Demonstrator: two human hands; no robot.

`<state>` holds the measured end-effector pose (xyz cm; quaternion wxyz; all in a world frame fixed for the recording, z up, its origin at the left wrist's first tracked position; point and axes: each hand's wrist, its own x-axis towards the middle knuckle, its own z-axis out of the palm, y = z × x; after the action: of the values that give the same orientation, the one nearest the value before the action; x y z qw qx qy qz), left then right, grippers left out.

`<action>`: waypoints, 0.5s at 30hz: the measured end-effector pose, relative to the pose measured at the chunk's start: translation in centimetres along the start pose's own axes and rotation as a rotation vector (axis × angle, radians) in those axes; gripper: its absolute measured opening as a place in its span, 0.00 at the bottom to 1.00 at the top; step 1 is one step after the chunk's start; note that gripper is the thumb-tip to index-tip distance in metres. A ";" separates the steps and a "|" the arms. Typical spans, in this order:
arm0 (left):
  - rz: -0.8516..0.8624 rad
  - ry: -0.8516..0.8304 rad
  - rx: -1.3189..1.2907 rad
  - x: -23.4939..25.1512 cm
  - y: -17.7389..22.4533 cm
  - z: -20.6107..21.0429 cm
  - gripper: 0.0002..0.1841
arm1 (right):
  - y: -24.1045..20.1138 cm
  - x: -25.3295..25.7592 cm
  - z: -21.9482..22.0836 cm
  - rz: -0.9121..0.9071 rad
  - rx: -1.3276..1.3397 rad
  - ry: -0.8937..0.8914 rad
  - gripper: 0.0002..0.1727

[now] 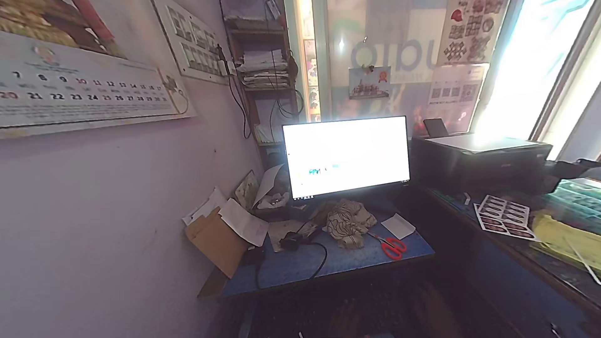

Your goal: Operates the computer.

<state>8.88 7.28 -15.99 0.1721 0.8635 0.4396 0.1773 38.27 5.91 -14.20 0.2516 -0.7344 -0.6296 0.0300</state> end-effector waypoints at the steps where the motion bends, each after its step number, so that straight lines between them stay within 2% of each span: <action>1: 0.001 0.002 -0.001 0.0 0.0 0.1 0.32 | 0.1 0.0 0.1 -0.001 -0.001 0.000 0.25; 9: 0.013 0.021 0.006 0.1 -0.2 0.2 0.32 | 0.2 0.1 0.3 -0.012 0.006 0.023 0.26; 15: -0.002 0.002 0.014 -0.3 1.4 -1.3 0.32 | -0.6 -0.2 -0.4 0.006 0.002 0.023 0.28</action>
<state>9.06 6.44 -14.27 0.1657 0.8642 0.4418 0.1748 37.87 5.62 -13.64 0.2594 -0.7364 -0.6244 0.0231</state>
